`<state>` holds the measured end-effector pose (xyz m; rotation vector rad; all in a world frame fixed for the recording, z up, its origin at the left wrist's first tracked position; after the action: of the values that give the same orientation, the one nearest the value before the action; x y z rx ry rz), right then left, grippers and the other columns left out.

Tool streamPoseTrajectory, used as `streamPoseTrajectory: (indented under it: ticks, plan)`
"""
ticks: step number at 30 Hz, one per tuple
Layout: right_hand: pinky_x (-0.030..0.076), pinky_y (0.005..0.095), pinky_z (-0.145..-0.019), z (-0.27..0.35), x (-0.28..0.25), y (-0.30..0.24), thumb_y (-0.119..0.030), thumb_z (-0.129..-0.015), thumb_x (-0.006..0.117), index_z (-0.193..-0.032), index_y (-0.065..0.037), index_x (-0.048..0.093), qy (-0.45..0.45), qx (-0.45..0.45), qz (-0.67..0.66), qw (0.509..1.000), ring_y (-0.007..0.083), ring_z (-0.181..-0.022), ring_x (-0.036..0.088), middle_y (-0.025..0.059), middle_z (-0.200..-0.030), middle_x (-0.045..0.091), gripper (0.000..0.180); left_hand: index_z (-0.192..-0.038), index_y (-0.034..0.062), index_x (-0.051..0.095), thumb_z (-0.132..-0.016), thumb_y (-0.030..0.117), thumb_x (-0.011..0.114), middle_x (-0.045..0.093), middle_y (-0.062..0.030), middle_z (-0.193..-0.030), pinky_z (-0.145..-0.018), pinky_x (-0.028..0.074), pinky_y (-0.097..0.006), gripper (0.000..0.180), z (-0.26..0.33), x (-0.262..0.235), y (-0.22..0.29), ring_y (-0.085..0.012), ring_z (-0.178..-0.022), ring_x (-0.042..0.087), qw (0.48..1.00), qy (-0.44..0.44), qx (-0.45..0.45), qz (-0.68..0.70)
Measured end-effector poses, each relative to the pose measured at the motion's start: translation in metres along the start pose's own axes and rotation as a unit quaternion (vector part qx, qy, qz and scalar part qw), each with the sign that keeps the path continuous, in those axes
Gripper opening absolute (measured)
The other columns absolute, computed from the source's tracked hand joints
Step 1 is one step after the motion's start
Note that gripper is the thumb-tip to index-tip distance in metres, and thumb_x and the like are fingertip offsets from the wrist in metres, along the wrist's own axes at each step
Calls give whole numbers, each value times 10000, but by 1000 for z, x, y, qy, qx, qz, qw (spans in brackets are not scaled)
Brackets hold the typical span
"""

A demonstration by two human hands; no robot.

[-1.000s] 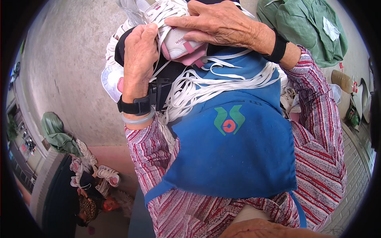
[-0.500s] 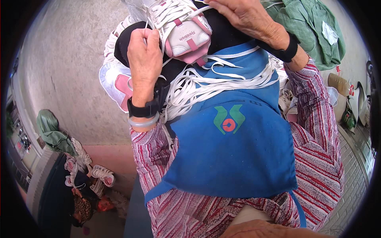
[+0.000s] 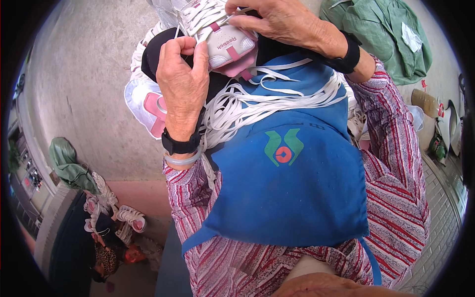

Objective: The person is lacing several pairs of shoes, pulling the laces through the eyelets and tying them.

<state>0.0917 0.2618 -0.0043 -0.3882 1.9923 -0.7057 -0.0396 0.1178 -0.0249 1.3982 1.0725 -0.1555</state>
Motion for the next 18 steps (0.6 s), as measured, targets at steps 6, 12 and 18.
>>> streamPoseTrajectory:
  ticks: [6,12,18]
  plan:
    - [492,431,-733,-6,15,-4,-146,-873,648,-923,0,594,-82,34,65,994,365,-847,626,190,-926,583,164,-911,10,612,-881,145,716,645,-97,-817,-685,510,-320,173,-1,-1,-1,-203,-722,628,999,-33,-27,-12]
    - [513,420,-609,-13,21,-14,-98,-858,599,-906,22,554,-134,-72,140,978,345,-718,623,182,-920,561,137,-866,7,606,-950,214,674,612,-43,-672,-578,463,-269,234,3,3,-13,-108,-597,549,978,-107,-144,109]
    - [500,366,-560,1,9,-13,-124,-864,544,-906,-10,534,-153,-242,206,936,255,-671,601,119,-837,468,122,-848,15,608,-947,143,673,541,1,-658,-545,386,-229,174,1,-18,-17,-59,-604,452,994,-79,-21,68]
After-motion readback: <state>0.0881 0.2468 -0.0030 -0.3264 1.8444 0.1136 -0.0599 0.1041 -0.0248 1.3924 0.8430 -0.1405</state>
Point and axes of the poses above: each hand's wrist, its own z-axis away from the middle knuckle, its own x-axis out of the palm, y = z × x, the point moved 6 cm from there along -z, towards the middle knuckle
